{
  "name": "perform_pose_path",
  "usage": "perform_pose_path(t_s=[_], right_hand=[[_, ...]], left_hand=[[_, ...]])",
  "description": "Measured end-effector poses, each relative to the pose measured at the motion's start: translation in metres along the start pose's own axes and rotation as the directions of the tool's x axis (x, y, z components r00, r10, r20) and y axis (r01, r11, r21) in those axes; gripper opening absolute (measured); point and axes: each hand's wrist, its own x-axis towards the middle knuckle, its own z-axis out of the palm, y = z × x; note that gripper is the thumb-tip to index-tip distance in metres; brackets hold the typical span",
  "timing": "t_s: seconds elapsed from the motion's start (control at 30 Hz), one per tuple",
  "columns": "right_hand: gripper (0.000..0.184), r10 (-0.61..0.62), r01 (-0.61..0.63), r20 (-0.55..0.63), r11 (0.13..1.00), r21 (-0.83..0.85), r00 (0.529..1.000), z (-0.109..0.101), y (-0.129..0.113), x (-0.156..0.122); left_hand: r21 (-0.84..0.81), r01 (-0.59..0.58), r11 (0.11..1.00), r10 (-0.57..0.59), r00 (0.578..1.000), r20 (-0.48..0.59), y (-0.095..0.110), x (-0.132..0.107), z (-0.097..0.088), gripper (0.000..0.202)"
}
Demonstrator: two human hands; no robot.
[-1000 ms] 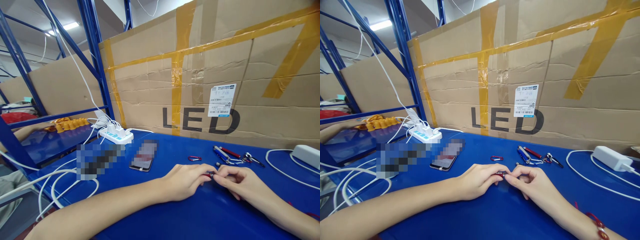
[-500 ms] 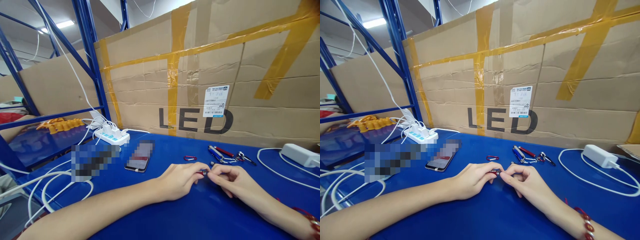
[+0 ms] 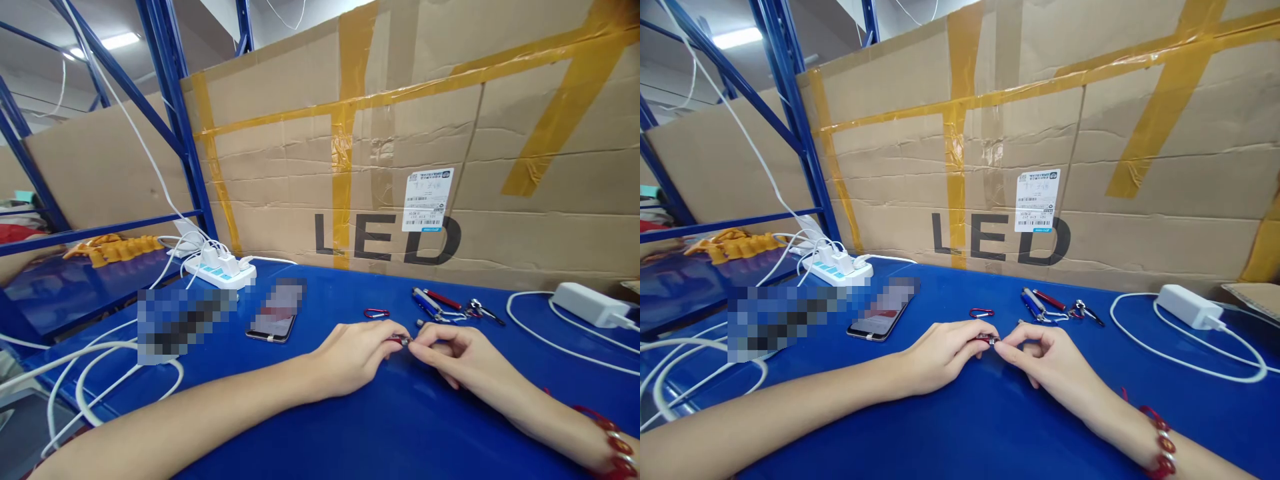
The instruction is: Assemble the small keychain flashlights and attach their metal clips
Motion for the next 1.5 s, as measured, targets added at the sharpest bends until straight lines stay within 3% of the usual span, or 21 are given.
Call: perform_pose_path(t_s=[0.17, 0.8, 1.2, 1.5], right_hand=[[0.031, -0.016, 0.015, -0.066, 1.000, -0.015, 0.998, 0.0014, -0.0053, -0.0020], [0.031, -0.030, 0.031, -0.062, 0.999, 0.015, 0.998, -0.0004, -0.0018, -0.0008], [0.026, 0.014, -0.038, 0.124, 0.980, 0.193, 0.992, -0.0072, 0.0017, 0.0005], [0.026, -0.021, 0.003, 0.111, 0.986, 0.165, 0.994, -0.0068, 0.0029, -0.0014]], left_hand=[[0.004, 0.014, 1.000, -0.014, 1.000, 0.006, 0.0002, 0.0001, 0.0007, 0.022], [-0.067, -0.031, 0.997, 0.032, 0.999, 0.016, -0.0066, 0.0023, 0.0060, 0.023], [-0.139, -0.087, 0.987, 0.093, 0.995, 0.038, -0.0059, -0.0026, 0.0075, 0.008], [-0.109, -0.227, 0.968, 0.231, 0.972, 0.032, -0.0048, -0.0008, 0.0076, 0.026]])
